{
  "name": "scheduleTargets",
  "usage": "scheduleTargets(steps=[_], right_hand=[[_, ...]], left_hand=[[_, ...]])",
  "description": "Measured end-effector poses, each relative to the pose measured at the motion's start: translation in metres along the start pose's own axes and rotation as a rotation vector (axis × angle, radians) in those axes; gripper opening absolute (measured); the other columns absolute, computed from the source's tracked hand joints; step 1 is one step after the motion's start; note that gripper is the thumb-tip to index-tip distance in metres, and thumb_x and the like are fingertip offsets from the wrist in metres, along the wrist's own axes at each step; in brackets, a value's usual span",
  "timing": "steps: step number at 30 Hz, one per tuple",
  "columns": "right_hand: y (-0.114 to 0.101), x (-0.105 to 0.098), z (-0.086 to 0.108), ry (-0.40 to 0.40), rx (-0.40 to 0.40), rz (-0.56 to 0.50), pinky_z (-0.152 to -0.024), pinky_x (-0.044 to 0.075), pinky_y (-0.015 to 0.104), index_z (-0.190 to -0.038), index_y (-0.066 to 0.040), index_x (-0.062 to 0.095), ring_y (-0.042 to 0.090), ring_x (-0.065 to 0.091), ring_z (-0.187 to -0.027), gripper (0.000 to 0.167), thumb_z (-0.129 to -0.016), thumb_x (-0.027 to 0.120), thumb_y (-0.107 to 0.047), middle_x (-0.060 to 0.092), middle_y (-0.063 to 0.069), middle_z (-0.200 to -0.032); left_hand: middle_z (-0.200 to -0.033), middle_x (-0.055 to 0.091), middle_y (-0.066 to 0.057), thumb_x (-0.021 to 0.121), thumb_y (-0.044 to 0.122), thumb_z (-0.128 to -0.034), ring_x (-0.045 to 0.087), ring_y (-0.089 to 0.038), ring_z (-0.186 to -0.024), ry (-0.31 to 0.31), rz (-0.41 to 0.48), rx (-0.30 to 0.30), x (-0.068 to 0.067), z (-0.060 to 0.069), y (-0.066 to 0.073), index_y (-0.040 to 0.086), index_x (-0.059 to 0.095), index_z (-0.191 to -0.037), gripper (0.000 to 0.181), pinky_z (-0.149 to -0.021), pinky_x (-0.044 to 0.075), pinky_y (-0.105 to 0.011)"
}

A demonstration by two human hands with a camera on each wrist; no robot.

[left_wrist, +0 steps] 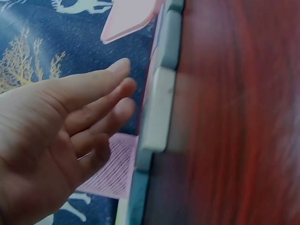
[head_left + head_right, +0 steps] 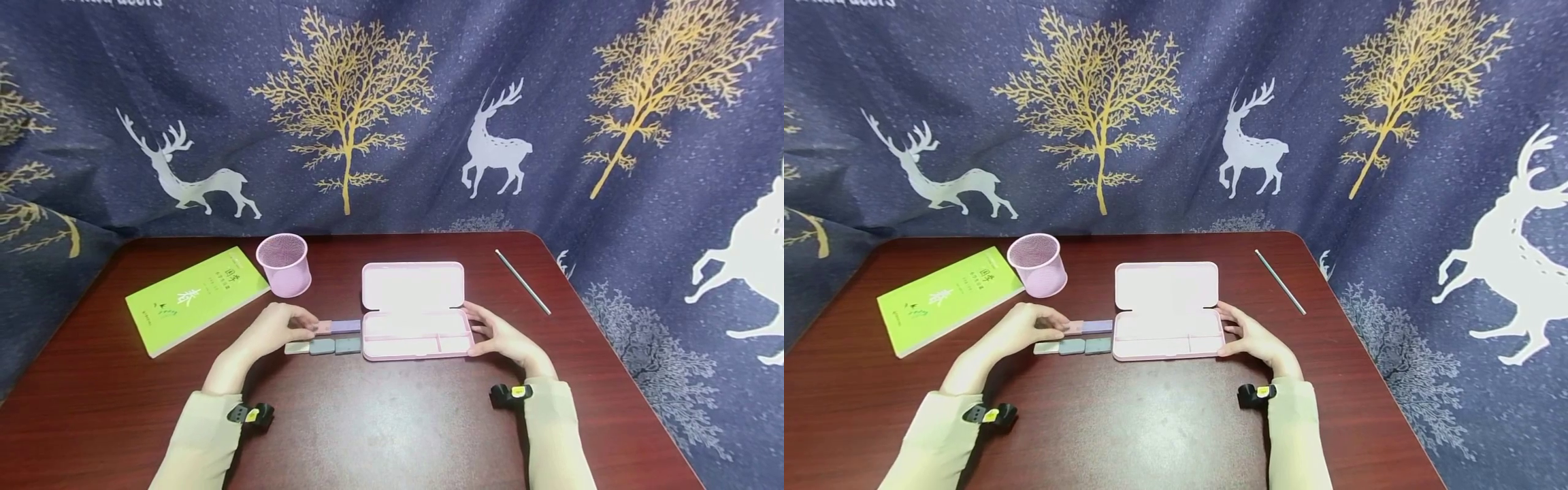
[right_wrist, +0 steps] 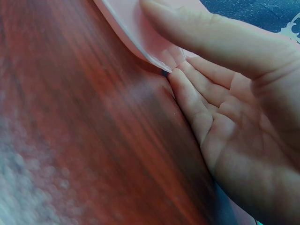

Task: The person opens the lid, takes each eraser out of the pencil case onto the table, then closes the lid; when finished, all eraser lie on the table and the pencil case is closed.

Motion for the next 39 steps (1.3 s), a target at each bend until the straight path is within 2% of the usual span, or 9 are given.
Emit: scheduleTargets(steps=[7,11,14,22,28,33,35,39], right_hand=[[0.001,0.000,0.001,0.000,0.003,0.004,-0.095,0.044,0.013,-0.154,-0.001,0.016,0.051,0.031,-0.138,0.098,-0.078,0.078,-0.006,0.025,0.030,-0.154],[0.000,0.000,0.001,0.001,0.003,0.002,-0.094,0.045,0.014,-0.154,-0.002,0.017,0.051,0.031,-0.138,0.098,-0.079,0.078,-0.006,0.026,0.031,-0.153],[0.000,0.000,0.001,0.002,0.004,0.002,-0.094,0.045,0.014,-0.155,-0.002,0.017,0.051,0.031,-0.138,0.098,-0.079,0.078,-0.007,0.025,0.030,-0.154],[-0.001,0.000,0.001,0.003,0.000,-0.001,-0.094,0.045,0.013,-0.154,0.000,0.016,0.051,0.030,-0.139,0.098,-0.078,0.078,-0.006,0.023,0.029,-0.156],[-0.001,0.000,0.001,0.001,-0.004,-0.002,-0.096,0.044,0.013,-0.154,-0.001,0.017,0.050,0.029,-0.140,0.098,-0.078,0.079,-0.007,0.026,0.029,-0.155],[-0.002,0.000,0.001,-0.001,0.003,-0.004,-0.096,0.043,0.013,-0.154,-0.001,0.017,0.050,0.030,-0.139,0.098,-0.079,0.079,-0.007,0.026,0.029,-0.154],[-0.002,0.000,0.001,0.001,0.008,-0.004,-0.096,0.044,0.013,-0.154,-0.001,0.017,0.050,0.030,-0.139,0.098,-0.079,0.079,-0.008,0.026,0.029,-0.154],[-0.001,0.000,0.000,0.004,0.013,-0.005,-0.095,0.044,0.013,-0.154,-0.002,0.017,0.050,0.031,-0.139,0.098,-0.079,0.079,-0.008,0.026,0.029,-0.154]], left_hand=[[-0.090,0.076,-0.006,0.080,0.020,-0.0804,0.071,-0.025,-0.089,0.133,0.041,-0.057,0.003,-0.008,0.007,0.003,0.073,-0.105,0.031,-0.085,0.054,-0.045],[-0.092,0.075,-0.012,0.079,0.012,-0.0810,0.070,-0.030,-0.091,0.229,0.069,-0.060,-0.001,-0.016,0.015,0.000,0.071,-0.109,0.031,-0.088,0.052,-0.050],[-0.100,0.074,-0.017,0.075,0.008,-0.0832,0.069,-0.034,-0.096,0.265,0.088,-0.067,-0.001,-0.023,0.020,-0.003,0.068,-0.113,0.033,-0.090,0.051,-0.051],[-0.118,0.067,-0.021,0.074,0.010,-0.0852,0.067,-0.035,-0.104,0.307,0.181,-0.094,0.005,-0.045,0.032,-0.001,0.060,-0.127,0.046,-0.095,0.050,-0.050],[-0.125,0.064,-0.022,0.072,0.007,-0.0861,0.066,-0.034,-0.107,0.355,0.313,-0.122,0.011,-0.059,0.036,0.001,0.058,-0.131,0.048,-0.091,0.052,-0.048],[-0.130,0.062,-0.020,0.070,0.007,-0.0878,0.064,-0.034,-0.112,0.396,0.414,-0.157,0.019,-0.068,0.035,0.001,0.056,-0.133,0.047,-0.091,0.051,-0.046],[-0.132,0.061,-0.019,0.070,0.007,-0.0881,0.064,-0.034,-0.114,0.400,0.437,-0.166,0.023,-0.072,0.032,0.000,0.057,-0.133,0.047,-0.093,0.051,-0.045],[-0.131,0.061,-0.020,0.070,0.009,-0.0885,0.064,-0.034,-0.115,0.362,0.419,-0.184,0.031,-0.078,0.027,0.000,0.056,-0.134,0.048,-0.096,0.051,-0.045]])
Point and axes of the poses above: each hand's wrist, its own z-axis away from the middle knuckle, its own x-axis out of the palm, y = z × x, the point moved 6 cm from there along -z, towards the middle knuckle
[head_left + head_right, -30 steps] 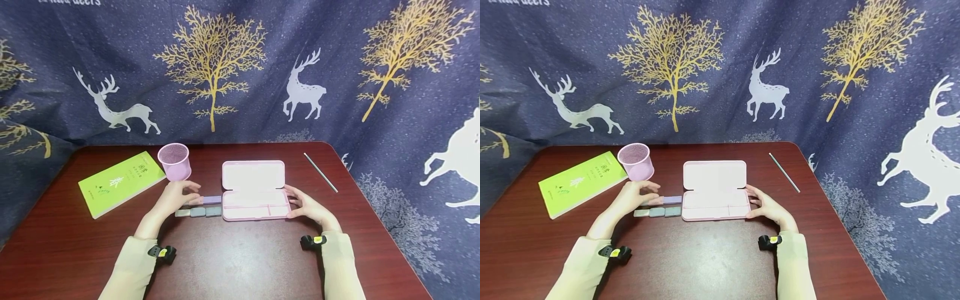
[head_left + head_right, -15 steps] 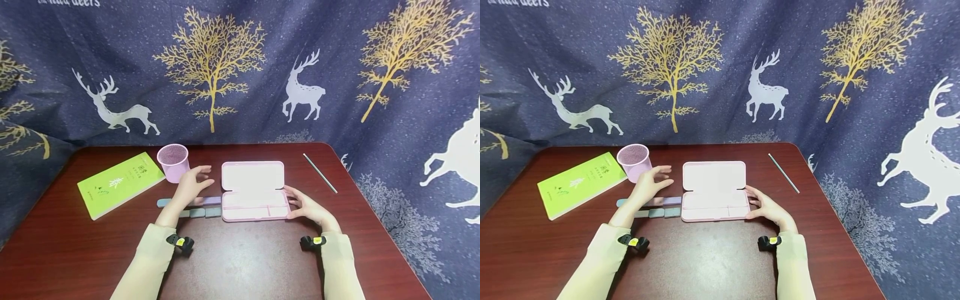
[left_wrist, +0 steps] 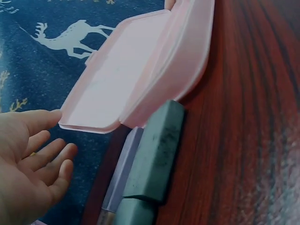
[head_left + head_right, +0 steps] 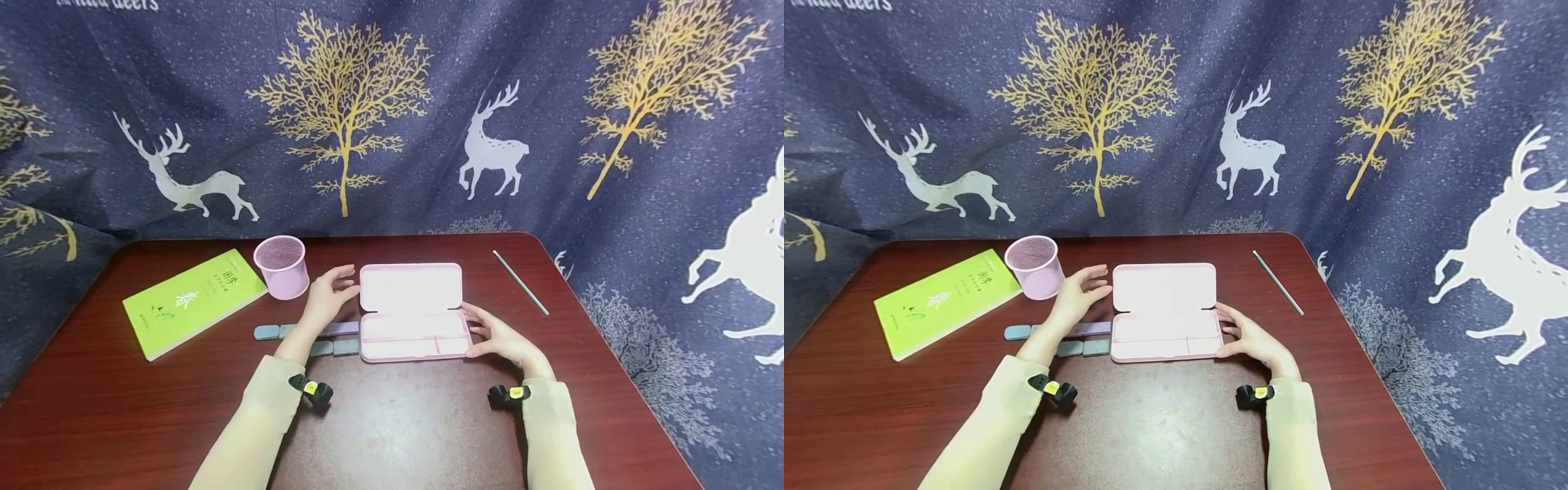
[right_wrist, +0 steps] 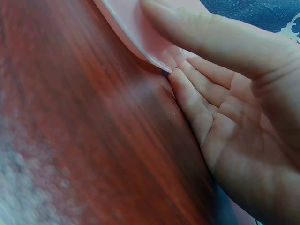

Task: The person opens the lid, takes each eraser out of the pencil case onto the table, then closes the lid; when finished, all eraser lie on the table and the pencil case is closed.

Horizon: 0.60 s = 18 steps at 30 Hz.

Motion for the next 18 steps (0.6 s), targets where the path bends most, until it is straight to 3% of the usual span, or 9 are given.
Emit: scheduleTargets(steps=[8,18], right_hand=[[0.000,0.001,0.000,-0.009,-0.016,-0.010,-0.094,0.046,0.015,-0.154,0.002,0.016,0.053,0.032,-0.137,0.098,-0.078,0.079,-0.006,0.025,0.033,-0.153],[-0.001,0.000,0.001,-0.009,-0.022,0.006,-0.093,0.047,0.015,-0.154,0.002,0.015,0.053,0.032,-0.136,0.099,-0.078,0.078,-0.005,0.026,0.034,-0.152]], left_hand=[[-0.131,0.060,-0.024,0.067,0.008,-0.0898,0.063,-0.036,-0.116,-0.111,-0.028,-0.025,0.013,-0.007,-0.003,-0.004,0.047,-0.140,0.055,-0.098,0.051,-0.044],[-0.128,0.061,-0.025,0.066,0.007,-0.0905,0.062,-0.037,-0.116,-0.122,-0.048,-0.018,0.014,-0.006,0.008,-0.004,0.048,-0.139,0.053,-0.099,0.050,-0.044]])
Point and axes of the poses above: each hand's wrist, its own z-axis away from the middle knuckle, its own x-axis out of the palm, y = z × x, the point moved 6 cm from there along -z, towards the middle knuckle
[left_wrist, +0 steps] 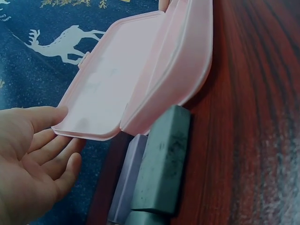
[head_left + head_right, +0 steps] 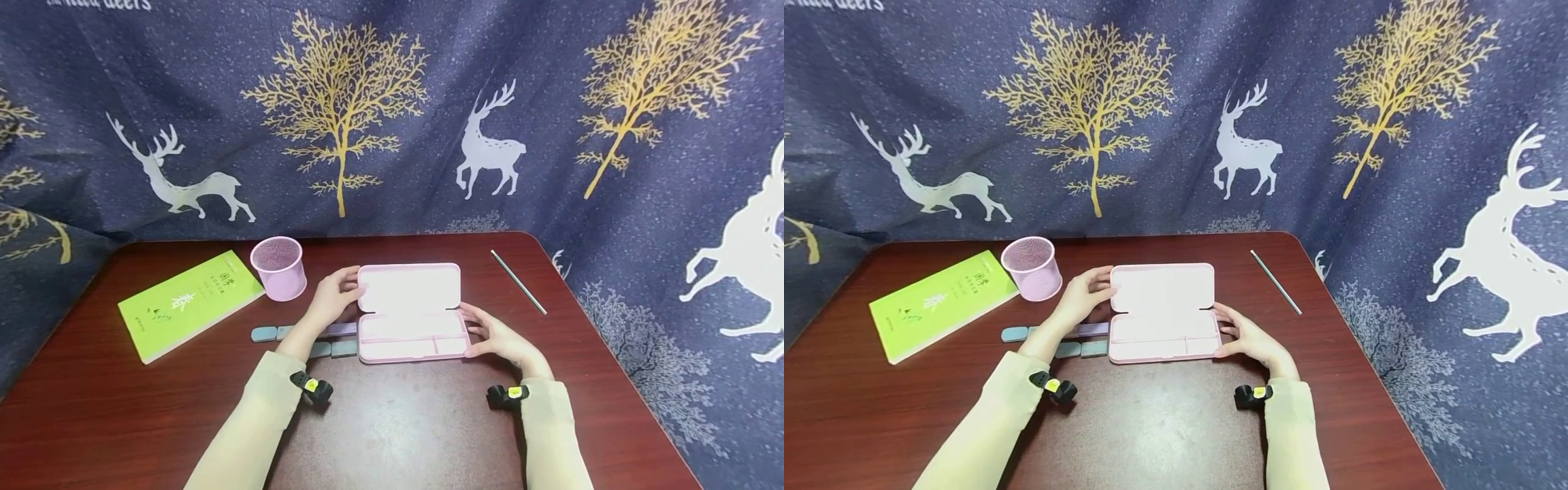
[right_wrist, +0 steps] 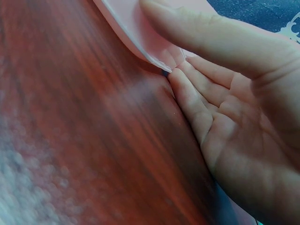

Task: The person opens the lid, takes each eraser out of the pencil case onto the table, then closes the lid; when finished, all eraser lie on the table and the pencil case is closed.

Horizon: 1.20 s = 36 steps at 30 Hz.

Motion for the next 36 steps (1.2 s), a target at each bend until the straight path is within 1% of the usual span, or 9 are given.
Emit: scheduleTargets(steps=[5,11,15,19,23,28,30,32,36], right_hand=[[0.002,-0.001,-0.002,0.006,-0.016,0.006,-0.094,0.046,0.014,-0.153,0.003,0.016,0.054,0.032,-0.136,0.097,-0.078,0.077,-0.004,0.025,0.034,-0.152],[0.002,-0.001,-0.001,0.009,-0.002,0.001,-0.094,0.046,0.015,-0.153,0.003,0.015,0.053,0.031,-0.137,0.097,-0.079,0.077,-0.004,0.024,0.033,-0.153],[0.001,-0.001,-0.001,0.009,0.001,-0.003,-0.094,0.046,0.014,-0.153,0.004,0.015,0.053,0.031,-0.137,0.097,-0.079,0.077,-0.003,0.024,0.033,-0.153],[0.000,-0.001,-0.001,0.003,0.008,-0.026,-0.093,0.046,0.014,-0.152,0.006,0.013,0.054,0.030,-0.137,0.098,-0.079,0.077,-0.004,0.023,0.034,-0.153],[-0.001,0.000,-0.001,-0.005,0.008,-0.038,-0.093,0.046,0.014,-0.152,0.009,0.012,0.055,0.030,-0.136,0.099,-0.079,0.077,-0.004,0.021,0.035,-0.153],[-0.001,0.000,-0.001,0.001,-0.010,-0.031,-0.094,0.045,0.014,-0.152,0.007,0.014,0.054,0.030,-0.137,0.098,-0.078,0.078,-0.004,0.025,0.035,-0.152],[-0.001,0.001,0.000,0.000,-0.006,-0.047,-0.094,0.047,0.015,-0.153,0.004,0.012,0.053,0.029,-0.138,0.100,-0.078,0.078,-0.003,0.023,0.033,-0.153],[0.000,0.001,0.000,0.000,0.006,-0.076,-0.093,0.048,0.017,-0.154,0.000,0.010,0.053,0.027,-0.139,0.101,-0.079,0.077,-0.003,0.019,0.031,-0.155],[0.002,0.002,0.003,0.010,0.031,-0.112,-0.093,0.047,0.016,-0.156,-0.004,0.011,0.052,0.024,-0.140,0.102,-0.079,0.077,-0.005,0.008,0.024,-0.161]], left_hand=[[-0.129,0.061,-0.023,0.067,0.008,-0.0903,0.062,-0.035,-0.116,-0.002,0.001,-0.004,-0.001,0.003,0.005,-0.001,0.050,-0.139,0.053,-0.099,0.050,-0.044],[-0.123,0.065,-0.023,0.070,0.008,-0.0882,0.065,-0.035,-0.110,0.010,-0.038,0.047,-0.004,0.009,0.014,-0.001,0.055,-0.134,0.049,-0.095,0.052,-0.046],[-0.121,0.066,-0.021,0.072,0.010,-0.0867,0.067,-0.034,-0.107,-0.003,-0.053,0.076,-0.004,0.016,0.020,0.001,0.058,-0.131,0.047,-0.092,0.054,-0.045],[-0.125,0.066,-0.018,0.073,0.014,-0.0867,0.066,-0.033,-0.109,-0.050,-0.060,0.093,-0.002,0.023,0.023,0.003,0.060,-0.130,0.046,-0.094,0.053,-0.046],[-0.124,0.066,-0.016,0.073,0.016,-0.0866,0.064,-0.033,-0.113,-0.113,-0.052,0.145,0.001,0.029,0.025,0.002,0.063,-0.126,0.043,-0.098,0.051,-0.047],[-0.119,0.069,-0.015,0.070,0.017,-0.0894,0.064,-0.030,-0.112,-0.231,-0.025,0.218,0.009,0.037,0.024,-0.001,0.066,-0.121,0.036,-0.097,0.051,-0.044],[-0.119,0.069,-0.016,0.068,0.017,-0.0916,0.065,-0.030,-0.112,-0.281,-0.016,0.226,0.013,0.039,0.022,-0.002,0.065,-0.121,0.035,-0.097,0.051,-0.043],[-0.119,0.069,-0.016,0.066,0.016,-0.0927,0.064,-0.030,-0.113,-0.311,-0.015,0.219,0.016,0.041,0.021,-0.002,0.065,-0.121,0.034,-0.098,0.051,-0.044],[-0.123,0.067,-0.014,0.066,0.020,-0.0927,0.061,-0.030,-0.119,-0.322,-0.064,0.200,0.019,0.043,0.017,0.002,0.065,-0.123,0.036,-0.101,0.048,-0.045]])
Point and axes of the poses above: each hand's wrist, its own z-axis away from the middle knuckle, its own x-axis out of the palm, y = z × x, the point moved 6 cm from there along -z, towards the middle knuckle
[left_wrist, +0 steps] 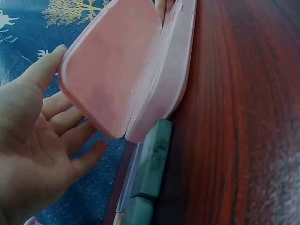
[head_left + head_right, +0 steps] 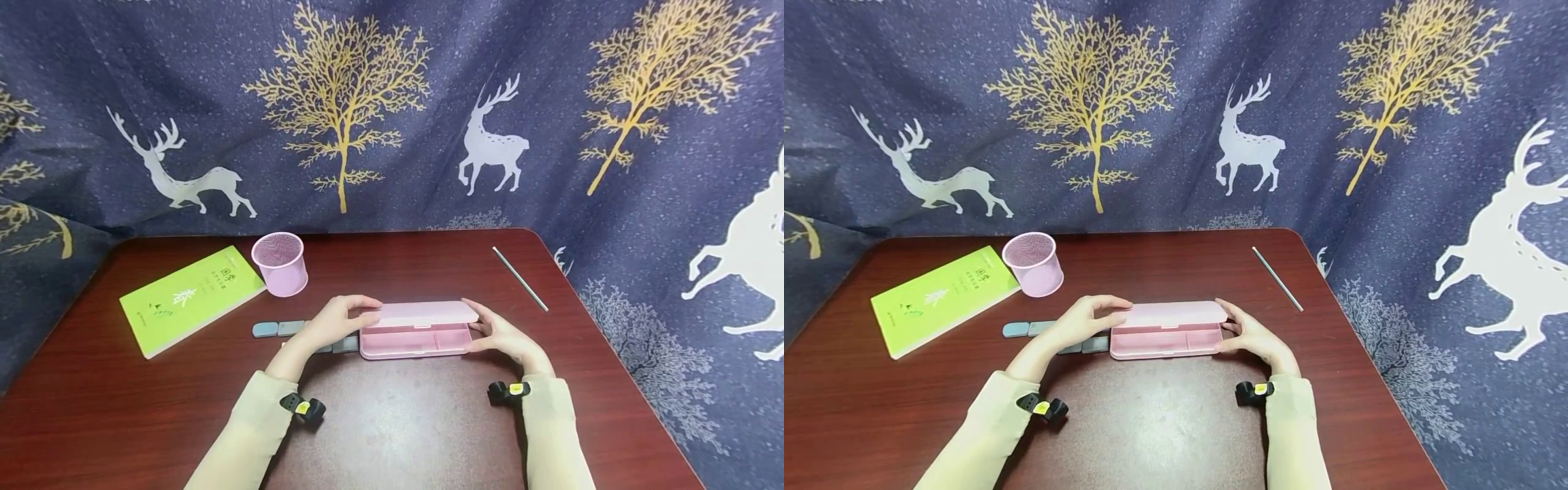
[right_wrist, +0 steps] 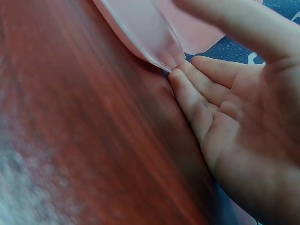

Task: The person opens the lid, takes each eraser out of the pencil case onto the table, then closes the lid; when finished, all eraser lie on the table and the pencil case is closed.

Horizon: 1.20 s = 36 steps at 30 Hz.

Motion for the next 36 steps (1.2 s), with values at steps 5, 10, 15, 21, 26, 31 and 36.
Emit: scheduleTargets(steps=[5,10,15,21,26,31,36], right_hand=[[-0.002,-0.001,0.004,0.019,-0.013,0.041,-0.097,0.039,0.011,-0.156,-0.006,0.016,0.047,0.019,-0.144,0.098,-0.080,0.077,-0.008,0.009,0.019,-0.163],[-0.004,-0.002,0.005,0.025,-0.023,0.071,-0.097,0.039,0.011,-0.156,-0.009,0.020,0.045,0.021,-0.145,0.095,-0.080,0.077,-0.012,0.016,0.018,-0.162],[-0.004,-0.001,0.005,0.009,-0.017,0.051,-0.095,0.043,0.014,-0.156,-0.009,0.019,0.047,0.025,-0.143,0.094,-0.081,0.076,-0.014,0.016,0.018,-0.162],[-0.005,-0.001,0.005,0.004,-0.019,0.027,-0.096,0.043,0.014,-0.156,-0.007,0.018,0.048,0.023,-0.144,0.093,-0.083,0.075,-0.015,0.015,0.020,-0.162],[-0.004,-0.001,0.003,0.004,-0.023,0.028,-0.097,0.043,0.013,-0.155,-0.006,0.018,0.047,0.023,-0.143,0.092,-0.083,0.075,-0.013,0.015,0.021,-0.161],[-0.004,-0.001,0.002,0.006,-0.019,0.034,-0.096,0.043,0.013,-0.155,-0.005,0.018,0.048,0.025,-0.143,0.094,-0.081,0.076,-0.011,0.017,0.022,-0.161],[-0.004,0.000,0.002,0.013,0.000,0.051,-0.096,0.044,0.013,-0.155,-0.006,0.019,0.047,0.027,-0.142,0.095,-0.080,0.077,-0.009,0.019,0.022,-0.160]], left_hand=[[-0.125,0.066,-0.015,0.072,0.021,-0.0880,0.061,-0.031,-0.119,-0.020,-0.048,0.019,0.003,0.001,-0.002,0.000,0.062,-0.127,0.045,-0.102,0.047,-0.047],[-0.135,0.060,-0.018,0.077,0.024,-0.0832,0.052,-0.034,-0.131,-0.048,-0.078,-0.011,0.007,0.002,-0.007,-0.002,0.055,-0.134,0.061,-0.110,0.039,-0.047],[-0.142,0.053,-0.019,0.081,0.027,-0.0793,0.044,-0.035,-0.137,-0.059,-0.092,-0.051,0.010,0.003,-0.012,-0.003,0.050,-0.139,0.073,-0.114,0.034,-0.049],[-0.141,0.054,-0.020,0.084,0.024,-0.0753,0.046,-0.035,-0.135,-0.044,-0.115,-0.037,0.011,0.004,-0.011,-0.005,0.051,-0.137,0.076,-0.113,0.035,-0.048],[-0.139,0.054,-0.021,0.086,0.019,-0.0722,0.048,-0.036,-0.133,-0.049,-0.128,-0.013,0.012,0.004,-0.010,-0.007,0.051,-0.136,0.077,-0.113,0.036,-0.048],[-0.141,0.053,-0.022,0.086,0.015,-0.0713,0.047,-0.037,-0.134,-0.059,-0.136,-0.013,0.012,0.006,-0.008,-0.007,0.049,-0.137,0.079,-0.113,0.035,-0.048],[-0.143,0.051,-0.023,0.086,0.013,-0.0715,0.045,-0.037,-0.135,-0.067,-0.131,-0.029,0.013,0.007,-0.008,-0.008,0.048,-0.138,0.080,-0.113,0.035,-0.049]])
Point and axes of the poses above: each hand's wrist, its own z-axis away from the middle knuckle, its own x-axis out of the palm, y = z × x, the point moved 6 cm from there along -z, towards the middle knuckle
